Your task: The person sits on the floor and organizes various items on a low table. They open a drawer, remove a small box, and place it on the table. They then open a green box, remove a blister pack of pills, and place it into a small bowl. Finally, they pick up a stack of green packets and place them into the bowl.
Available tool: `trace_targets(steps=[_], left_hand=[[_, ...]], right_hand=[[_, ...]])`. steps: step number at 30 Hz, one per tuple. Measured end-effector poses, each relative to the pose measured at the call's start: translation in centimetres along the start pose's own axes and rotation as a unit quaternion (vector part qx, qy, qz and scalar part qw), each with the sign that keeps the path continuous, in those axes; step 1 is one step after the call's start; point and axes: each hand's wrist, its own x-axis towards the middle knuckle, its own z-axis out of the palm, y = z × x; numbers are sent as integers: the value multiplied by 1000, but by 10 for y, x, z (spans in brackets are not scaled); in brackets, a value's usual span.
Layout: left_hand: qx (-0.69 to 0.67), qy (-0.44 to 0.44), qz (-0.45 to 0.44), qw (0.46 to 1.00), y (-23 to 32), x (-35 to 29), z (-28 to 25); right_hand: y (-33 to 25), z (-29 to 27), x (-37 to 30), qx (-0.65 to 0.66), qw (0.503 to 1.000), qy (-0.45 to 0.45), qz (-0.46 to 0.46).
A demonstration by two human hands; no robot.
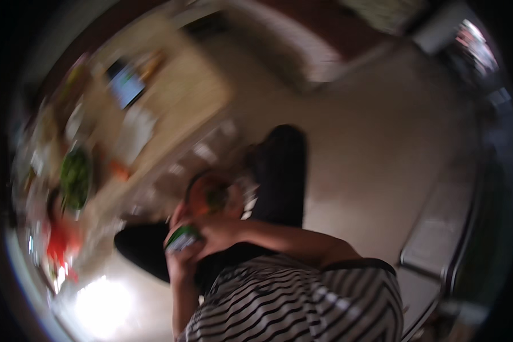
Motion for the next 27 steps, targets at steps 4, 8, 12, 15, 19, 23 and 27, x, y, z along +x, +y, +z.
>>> trace_targets(steps=[4,8,12,15,19,23,27], left_hand=[[-53,-62,23,996,-16,15,13],[-52,-153,75,984,-18,32,33],[-17,-190,61,980,-24,40,43],[13,-200,53,978,-26,38,51],[55,-220,93,970,-32,38,39],[6,-198,-13,980,-40,41,14],[-7,-164,75,984,-31,41,30]], right_hand=[[-15,-14,-11,-62,997,45,-3],[-23,-22,-35,-99,984,144,29],[-28,-26,-55,-113,973,180,94],[-21,-23,-61,-59,979,177,83],[-23,-18,-58,-65,977,197,51],[-23,-24,-50,-90,977,188,49],[-26,-29,-43,-81,978,166,95]])
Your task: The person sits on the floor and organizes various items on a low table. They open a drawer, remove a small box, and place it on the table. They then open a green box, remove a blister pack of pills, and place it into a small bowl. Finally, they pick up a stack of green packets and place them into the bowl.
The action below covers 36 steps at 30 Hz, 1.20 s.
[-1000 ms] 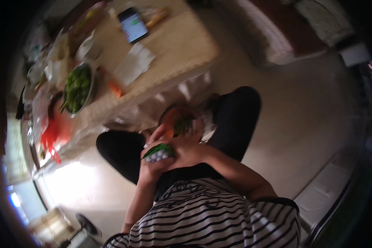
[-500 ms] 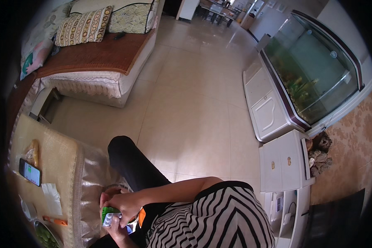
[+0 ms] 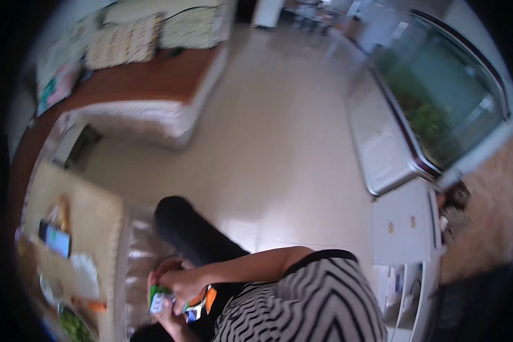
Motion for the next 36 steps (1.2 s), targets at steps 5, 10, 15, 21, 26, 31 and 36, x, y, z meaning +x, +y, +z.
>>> trace_targets(steps=[5,10,15,21,26,31,36], left_hand=[[-151,-8,-56,987,28,-2,9],[-208,-9,-47,977,26,-20,-5],[-195,7,-40,980,19,-26,-10],[-188,2,-46,981,23,-27,-11],[-179,-21,-46,983,26,-26,-8],[33,116,79,990,31,15,-45],[527,363,240,730,74,131,-137]], right_hand=[[-2,3,4,200,979,-43,29],[-14,6,9,226,969,-47,87],[-9,6,22,240,965,-65,83],[-3,6,21,260,953,-91,123],[-6,2,18,285,942,-116,132],[-20,7,18,329,935,-55,117],[-8,2,8,298,942,-71,134]])
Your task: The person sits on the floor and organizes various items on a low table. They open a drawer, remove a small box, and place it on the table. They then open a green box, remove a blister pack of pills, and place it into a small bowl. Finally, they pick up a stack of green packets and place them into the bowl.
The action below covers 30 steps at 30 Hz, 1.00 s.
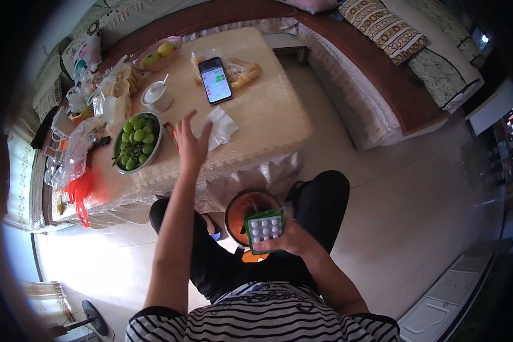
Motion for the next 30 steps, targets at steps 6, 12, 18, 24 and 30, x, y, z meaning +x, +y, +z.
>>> trace_targets(steps=[6,12,18,24,30], left_hand=[[183,-146,-22,972,-45,32,22],[-20,-176,-66,982,-31,26,22],[-302,-124,-149,934,-25,-2,11],[-414,-109,-292,855,-8,-21,0],[-347,-102,-303,882,-17,-27,11]], right_hand=[[13,-11,-18,-8,1000,15,23],[9,-26,-27,46,997,58,-7],[8,-68,-30,33,993,113,-32],[6,-95,-30,92,989,97,-64],[17,-114,-38,185,970,107,-117]])
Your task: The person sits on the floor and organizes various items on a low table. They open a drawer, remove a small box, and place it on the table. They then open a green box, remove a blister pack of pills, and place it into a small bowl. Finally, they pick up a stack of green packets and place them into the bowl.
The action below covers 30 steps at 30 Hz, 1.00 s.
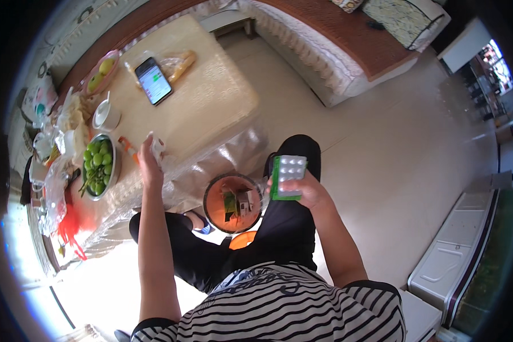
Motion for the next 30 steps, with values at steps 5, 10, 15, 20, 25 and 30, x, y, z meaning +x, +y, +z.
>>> trace_targets(steps=[5,10,15,20,25,30], left_hand=[[13,-12,-54,998,12,-3,-1],[-75,-46,-71,994,28,5,2],[7,-23,-44,999,21,63,-30],[-24,-25,-49,998,36,120,-18],[9,-58,-141,988,30,170,-1],[27,-25,-185,982,35,180,2]], right_hand=[[2,-6,5,20,999,-8,-28],[-8,-2,27,24,998,-55,-18],[10,-23,70,78,994,-70,24],[16,-35,95,-26,988,-67,134],[16,-46,116,-67,968,1,243],[12,-67,133,-30,945,21,325]])
